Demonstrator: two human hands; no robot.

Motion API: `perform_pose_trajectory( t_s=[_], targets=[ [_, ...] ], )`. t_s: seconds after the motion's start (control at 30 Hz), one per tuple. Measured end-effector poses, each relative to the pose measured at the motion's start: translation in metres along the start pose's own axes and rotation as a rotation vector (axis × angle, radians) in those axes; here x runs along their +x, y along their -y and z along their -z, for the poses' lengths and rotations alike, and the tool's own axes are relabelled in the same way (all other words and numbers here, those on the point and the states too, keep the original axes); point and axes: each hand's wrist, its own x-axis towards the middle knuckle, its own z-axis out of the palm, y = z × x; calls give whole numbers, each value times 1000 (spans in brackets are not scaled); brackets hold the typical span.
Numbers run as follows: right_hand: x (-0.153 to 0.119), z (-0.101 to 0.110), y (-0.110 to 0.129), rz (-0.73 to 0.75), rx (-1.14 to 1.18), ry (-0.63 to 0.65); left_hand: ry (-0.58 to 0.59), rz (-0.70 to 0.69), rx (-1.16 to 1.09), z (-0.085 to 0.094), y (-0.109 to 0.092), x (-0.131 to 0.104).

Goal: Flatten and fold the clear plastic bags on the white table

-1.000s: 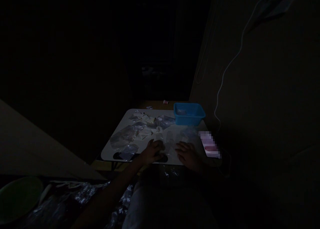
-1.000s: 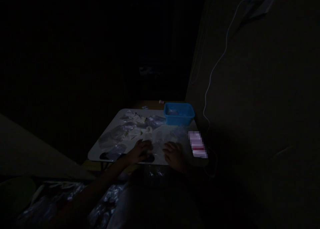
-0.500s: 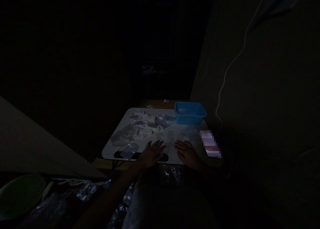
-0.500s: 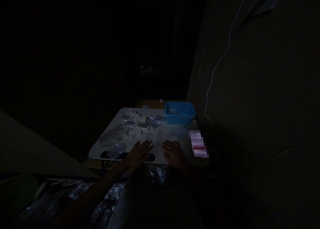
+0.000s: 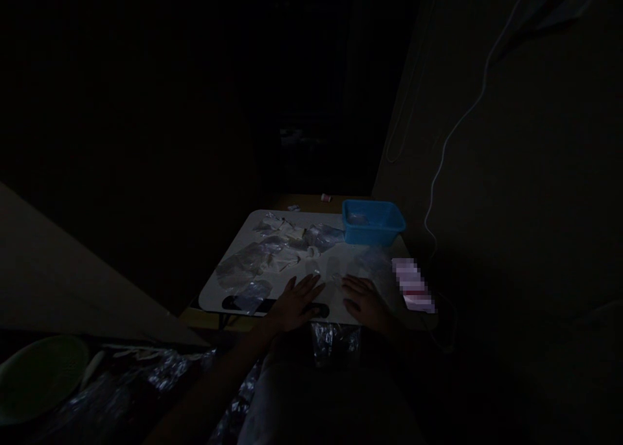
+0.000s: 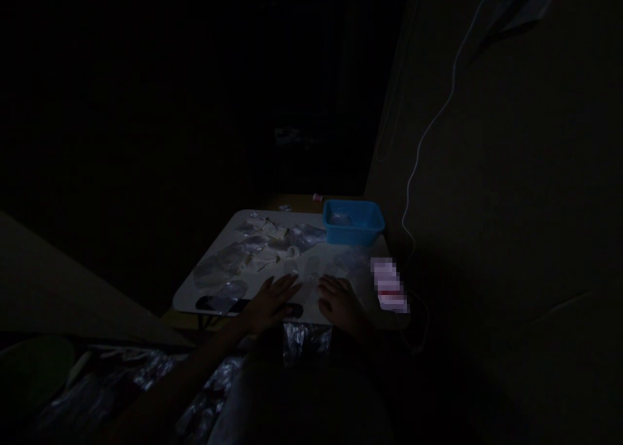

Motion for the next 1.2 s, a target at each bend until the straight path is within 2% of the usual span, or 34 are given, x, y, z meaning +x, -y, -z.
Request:
perform_pose_trajectory(
  t_s=[0.2,0.7,1.07,1.2],
  targets=[
    [-1,-4,-2,4,3,6,1,46,6,-2,-2,1],
    [0,-4,-4,-35,33,-151,11,33,30,-3,0,2],
    [-3,1,3,76,57,9,-14,36,-15,-6,5,8],
    [-3,1,1,93,102,19,-1,35,-14,-5,7,10]
  ],
)
